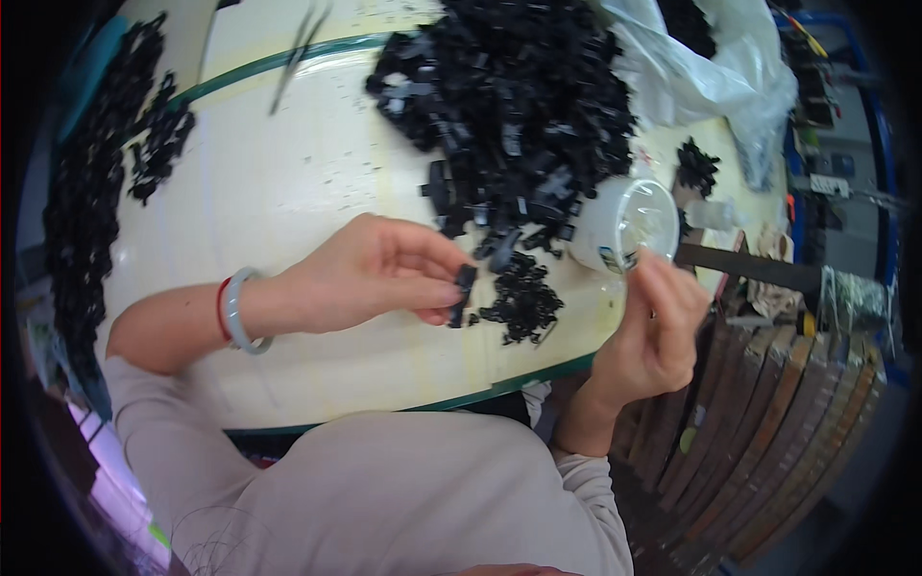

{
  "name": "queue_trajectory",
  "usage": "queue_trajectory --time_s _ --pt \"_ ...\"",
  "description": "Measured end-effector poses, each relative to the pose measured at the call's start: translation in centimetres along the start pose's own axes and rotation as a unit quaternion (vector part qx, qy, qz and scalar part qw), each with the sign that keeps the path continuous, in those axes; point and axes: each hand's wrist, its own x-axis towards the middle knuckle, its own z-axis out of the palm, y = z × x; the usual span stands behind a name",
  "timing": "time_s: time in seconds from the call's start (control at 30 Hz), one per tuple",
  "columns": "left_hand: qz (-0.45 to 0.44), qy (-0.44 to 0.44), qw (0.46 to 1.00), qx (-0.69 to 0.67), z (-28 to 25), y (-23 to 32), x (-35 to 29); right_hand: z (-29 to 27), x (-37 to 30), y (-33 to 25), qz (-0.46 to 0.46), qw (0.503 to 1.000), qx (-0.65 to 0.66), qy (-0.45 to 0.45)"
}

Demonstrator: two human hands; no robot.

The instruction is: The person assembles plastic components by attaching small black plastic pieces to plastic parts by hand.

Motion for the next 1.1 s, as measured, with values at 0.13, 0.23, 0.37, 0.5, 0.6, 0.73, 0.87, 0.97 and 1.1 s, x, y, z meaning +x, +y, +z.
queue_trajectory --time_s 0.13,0.23,0.37,0.5,0.6,0.73,0.87,0.97,1.1 --pt "-0.008 -0.011 1.0 0.013 -0.3 -0.2 0.2 -1.8 1.9 3.1 -0.048 0.989 -0.13 -0.041" --pt "-0.005 -0.013 1.0 0.019 -0.1 -0.2 0.4 -2.2 2.1 4.0 -0.113 0.972 -0.157 -0.133" --pt "-0.01 -0.02 0.999 0.031 -0.1 0.0 0.6 -2.1 2.3 4.0 -0.149 0.954 -0.204 -0.163" --pt "-0.005 -0.015 0.999 0.027 -0.2 -0.2 0.5 -2.0 2.5 3.3 -0.154 0.957 -0.169 -0.181" --pt "-0.007 0.0 1.0 0.004 0.0 -0.2 0.3 -1.8 1.8 1.8 -0.111 0.978 -0.091 -0.153" --pt "-0.015 0.02 1.0 -0.002 0.0 0.1 0.3 -1.1 0.0 -0.3 0.041 0.993 0.069 -0.083" --pt "0.002 0.013 1.0 -0.019 -0.1 -0.1 0.5 0.5 -1.4 -1.5 0.114 0.964 0.216 -0.103" --pt "0.014 -0.01 1.0 -0.018 -0.3 -0.2 0.5 1.5 -2.1 -1.9 0.116 0.95 0.256 -0.133" --pt "0.017 -0.018 0.999 -0.02 -0.3 -0.2 0.1 2.2 -2.3 -2.7 0.099 0.951 0.252 -0.147"
